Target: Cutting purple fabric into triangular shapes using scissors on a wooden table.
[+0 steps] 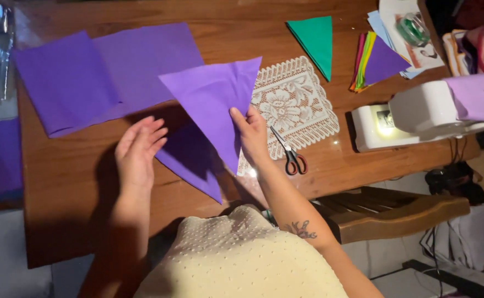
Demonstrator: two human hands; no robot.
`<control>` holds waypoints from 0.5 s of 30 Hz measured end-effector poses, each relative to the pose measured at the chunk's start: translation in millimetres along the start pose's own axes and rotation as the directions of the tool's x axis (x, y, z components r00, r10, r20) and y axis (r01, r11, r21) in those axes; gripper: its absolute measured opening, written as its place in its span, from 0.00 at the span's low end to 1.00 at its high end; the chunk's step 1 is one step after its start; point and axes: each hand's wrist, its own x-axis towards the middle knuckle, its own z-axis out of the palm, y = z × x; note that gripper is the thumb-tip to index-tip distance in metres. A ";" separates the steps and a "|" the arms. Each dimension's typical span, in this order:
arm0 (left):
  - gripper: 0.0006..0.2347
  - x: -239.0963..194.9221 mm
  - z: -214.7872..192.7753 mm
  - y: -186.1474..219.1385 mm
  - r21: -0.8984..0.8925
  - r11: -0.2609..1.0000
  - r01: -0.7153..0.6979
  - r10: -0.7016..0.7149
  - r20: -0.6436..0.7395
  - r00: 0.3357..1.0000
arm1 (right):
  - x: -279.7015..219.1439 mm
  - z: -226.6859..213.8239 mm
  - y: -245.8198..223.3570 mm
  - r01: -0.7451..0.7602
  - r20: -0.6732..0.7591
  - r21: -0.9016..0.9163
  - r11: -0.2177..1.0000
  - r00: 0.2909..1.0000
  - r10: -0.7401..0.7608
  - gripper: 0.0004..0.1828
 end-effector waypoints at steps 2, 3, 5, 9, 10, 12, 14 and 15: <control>0.14 13.9 -38.1 -31.6 -0.006 0.998 0.062 -0.063 -0.115 0.991 | 1.7 -10.0 34.2 -0.065 0.016 -0.051 0.997 0.998 0.066 0.07; 0.15 21.0 -57.0 -46.7 -0.018 0.992 0.127 -0.128 -0.219 0.967 | 2.7 -14.9 50.9 -0.125 0.020 -0.102 0.987 0.992 0.128 0.08; 0.15 33.8 -93.1 -92.5 -0.003 0.985 0.170 -0.165 -0.275 0.947 | -24.0 7.3 60.7 -0.161 0.043 -0.204 0.966 0.984 0.173 0.10; 0.15 52.7 -145.3 -182.4 0.185 0.975 0.126 -0.038 -0.418 0.908 | -4.1 -35.2 232.0 -0.193 0.031 -0.774 0.603 0.940 0.340 0.24; 0.15 49.9 -145.4 -189.1 0.188 0.974 0.128 -0.039 -0.416 0.909 | -3.3 -35.7 244.3 -0.196 0.028 -0.772 0.604 0.940 0.340 0.24; 0.16 46.4 -144.9 -201.3 0.521 0.841 -0.143 0.336 -0.297 0.894 | -1.1 -36.1 267.6 -0.041 0.067 -0.913 0.405 0.966 0.249 0.23; 0.15 26.2 -115.5 -170.3 0.645 0.745 -0.170 0.389 -0.213 0.896 | -4.0 -32.2 261.1 -0.052 0.063 -0.889 0.455 0.970 0.233 0.21; 0.15 15.8 -99.9 -155.3 0.748 0.632 -0.201 0.430 -0.123 0.894 | -5.6 -31.6 256.9 -0.057 0.060 -0.864 0.501 0.975 0.216 0.19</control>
